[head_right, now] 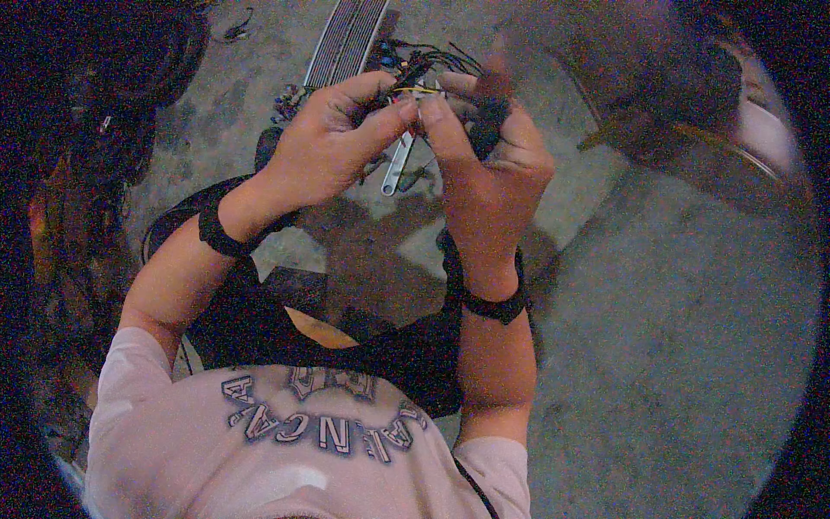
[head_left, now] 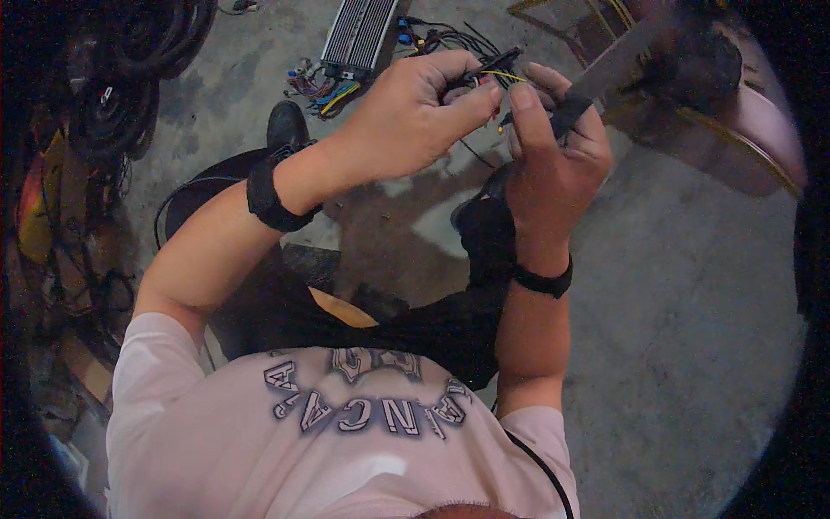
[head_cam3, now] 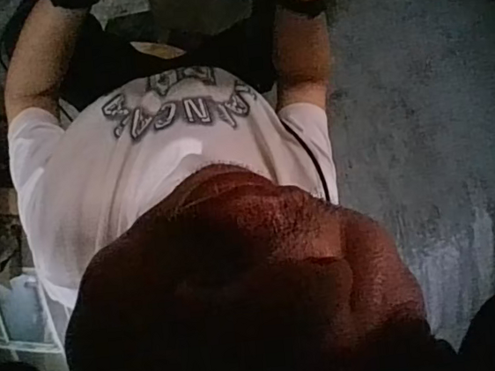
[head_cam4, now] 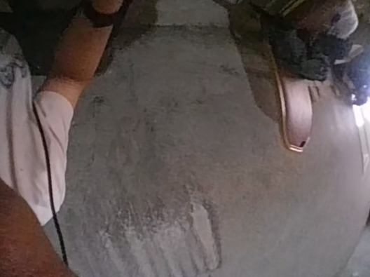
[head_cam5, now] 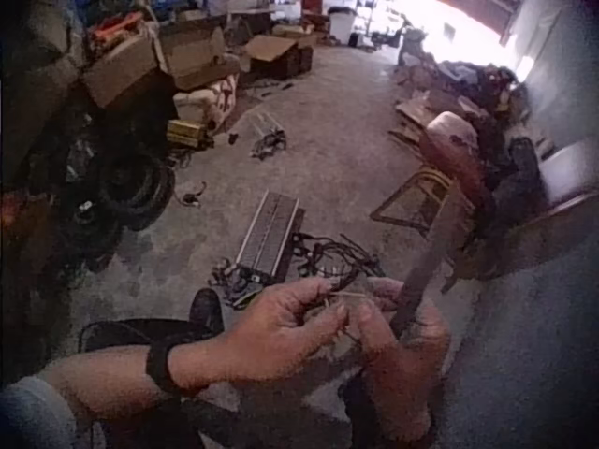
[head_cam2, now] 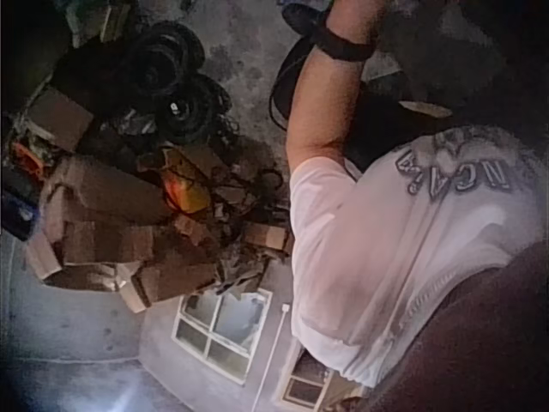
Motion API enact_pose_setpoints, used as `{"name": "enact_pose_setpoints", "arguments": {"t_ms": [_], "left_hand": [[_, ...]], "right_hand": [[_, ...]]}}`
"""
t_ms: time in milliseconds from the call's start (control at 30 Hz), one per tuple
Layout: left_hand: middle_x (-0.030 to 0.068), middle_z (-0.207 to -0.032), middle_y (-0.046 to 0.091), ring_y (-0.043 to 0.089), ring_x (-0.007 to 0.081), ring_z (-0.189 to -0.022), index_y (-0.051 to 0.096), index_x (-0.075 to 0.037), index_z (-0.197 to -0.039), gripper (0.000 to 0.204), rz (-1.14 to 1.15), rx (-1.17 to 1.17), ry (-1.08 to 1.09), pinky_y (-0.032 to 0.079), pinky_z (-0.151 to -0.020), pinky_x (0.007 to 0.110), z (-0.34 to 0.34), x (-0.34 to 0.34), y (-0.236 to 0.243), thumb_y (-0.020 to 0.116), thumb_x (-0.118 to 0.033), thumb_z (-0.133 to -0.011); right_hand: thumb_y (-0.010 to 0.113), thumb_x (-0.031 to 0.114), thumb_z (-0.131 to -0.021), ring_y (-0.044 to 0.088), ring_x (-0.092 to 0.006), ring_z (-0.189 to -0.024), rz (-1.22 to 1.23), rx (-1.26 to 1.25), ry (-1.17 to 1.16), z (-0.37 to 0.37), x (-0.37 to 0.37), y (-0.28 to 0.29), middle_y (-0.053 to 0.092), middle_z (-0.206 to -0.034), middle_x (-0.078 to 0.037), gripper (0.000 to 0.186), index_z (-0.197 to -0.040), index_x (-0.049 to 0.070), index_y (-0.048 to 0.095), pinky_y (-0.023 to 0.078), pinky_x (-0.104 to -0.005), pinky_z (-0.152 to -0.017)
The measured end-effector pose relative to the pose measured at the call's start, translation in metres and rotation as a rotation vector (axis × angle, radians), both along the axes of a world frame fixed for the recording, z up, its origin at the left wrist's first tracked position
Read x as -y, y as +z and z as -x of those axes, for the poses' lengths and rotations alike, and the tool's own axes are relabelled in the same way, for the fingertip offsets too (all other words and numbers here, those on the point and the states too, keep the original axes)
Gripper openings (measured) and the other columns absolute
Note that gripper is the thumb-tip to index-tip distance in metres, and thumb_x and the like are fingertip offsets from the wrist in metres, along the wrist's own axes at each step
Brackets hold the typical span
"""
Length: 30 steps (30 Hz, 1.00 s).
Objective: Strip insulation from electrical wires using a pocket knife.
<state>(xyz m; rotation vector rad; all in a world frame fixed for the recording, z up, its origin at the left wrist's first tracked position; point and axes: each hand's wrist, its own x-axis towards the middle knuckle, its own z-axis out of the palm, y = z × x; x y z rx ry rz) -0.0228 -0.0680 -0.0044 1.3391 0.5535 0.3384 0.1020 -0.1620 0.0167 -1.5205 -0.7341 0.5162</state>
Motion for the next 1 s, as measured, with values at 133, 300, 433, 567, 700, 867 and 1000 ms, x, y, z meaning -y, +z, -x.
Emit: {"name": "enact_pose_setpoints", "arguments": {"t_ms": [133, 300, 433, 567, 700, 867, 1000], "left_hand": [[-0.0088, -0.081, 0.056, 0.043, -0.0019, -0.069, 0.064, -0.005, -0.116, 0.027, -0.033, 0.066, 0.004, 0.036, -0.056, 0.017, -0.004, -0.002, -0.011, 0.059, -0.024, -0.097], [-0.0090, -0.083, 0.055, 0.045, -0.0006, -0.070, 0.061, -0.005, -0.121, 0.031, -0.133, 0.107, 0.053, 0.037, -0.057, 0.018, -0.004, 0.000, -0.012, 0.061, -0.019, -0.094], [-0.0082, -0.084, 0.055, 0.045, -0.0004, -0.072, 0.061, -0.004, -0.117, 0.028, -0.049, 0.084, 0.003, 0.038, -0.059, 0.019, -0.002, 0.000, -0.009, 0.061, -0.019, -0.093], [-0.0070, -0.083, 0.056, 0.046, -0.0003, -0.072, 0.061, -0.004, -0.112, 0.024, -0.049, 0.043, -0.014, 0.039, -0.059, 0.019, -0.003, 0.000, -0.011, 0.061, -0.019, -0.093], [-0.0068, -0.082, 0.055, 0.046, -0.0002, -0.073, 0.061, -0.004, -0.109, 0.022, -0.028, 0.110, 0.008, 0.038, -0.059, 0.019, -0.002, -0.002, -0.007, 0.061, -0.019, -0.093], [-0.0054, -0.082, 0.056, 0.047, 0.0010, -0.071, 0.060, -0.003, -0.110, 0.024, 0.007, 0.115, 0.025, 0.038, -0.061, 0.020, -0.003, -0.002, -0.012, 0.061, -0.019, -0.091], [-0.0030, -0.084, 0.058, 0.049, 0.0052, -0.068, 0.057, -0.001, -0.115, 0.030, 0.256, 0.222, 0.007, 0.040, -0.061, 0.021, -0.003, -0.003, -0.008, 0.059, -0.020, -0.092]], "right_hand": [[0.074, 0.008, -0.081, 0.061, -0.0067, -0.069, 0.116, 0.172, 0.041, -0.004, -0.001, 0.002, 0.070, -0.082, -0.004, 0.015, -0.094, 0.001, 0.070, 0.049, -0.0244, -0.064], [0.075, 0.010, -0.078, 0.060, -0.0079, -0.070, 0.070, 0.262, 0.027, -0.004, -0.002, -0.001, 0.068, -0.079, -0.003, 0.016, -0.089, 0.000, 0.069, 0.049, -0.0242, -0.064], [0.077, 0.013, -0.076, 0.061, -0.0109, -0.069, 0.059, 0.291, 0.044, -0.003, 0.000, 0.002, 0.067, -0.077, -0.006, 0.019, -0.087, 0.000, 0.069, 0.049, -0.0256, -0.065], [0.079, 0.014, -0.075, 0.063, -0.0172, -0.067, 0.066, 0.456, 0.051, -0.008, -0.002, -0.005, 0.067, -0.077, -0.010, 0.022, -0.087, -0.001, 0.068, 0.049, -0.0275, -0.065], [0.077, 0.015, -0.076, 0.064, -0.0242, -0.067, 0.085, 0.518, 0.048, -0.006, -0.001, -0.002, 0.066, -0.078, -0.012, 0.020, -0.085, -0.001, 0.068, 0.049, -0.0310, -0.064], [0.075, 0.017, -0.079, 0.063, -0.0246, -0.066, 0.090, 0.479, 0.066, -0.006, 0.001, -0.004, 0.065, -0.076, -0.012, 0.019, -0.084, 0.000, 0.067, 0.048, -0.0324, -0.062], [0.075, 0.017, -0.079, 0.061, -0.0236, -0.064, 0.098, 0.414, 0.083, -0.005, 0.002, -0.004, 0.064, -0.075, -0.010, 0.018, -0.085, 0.002, 0.067, 0.047, -0.0322, -0.061]]}}
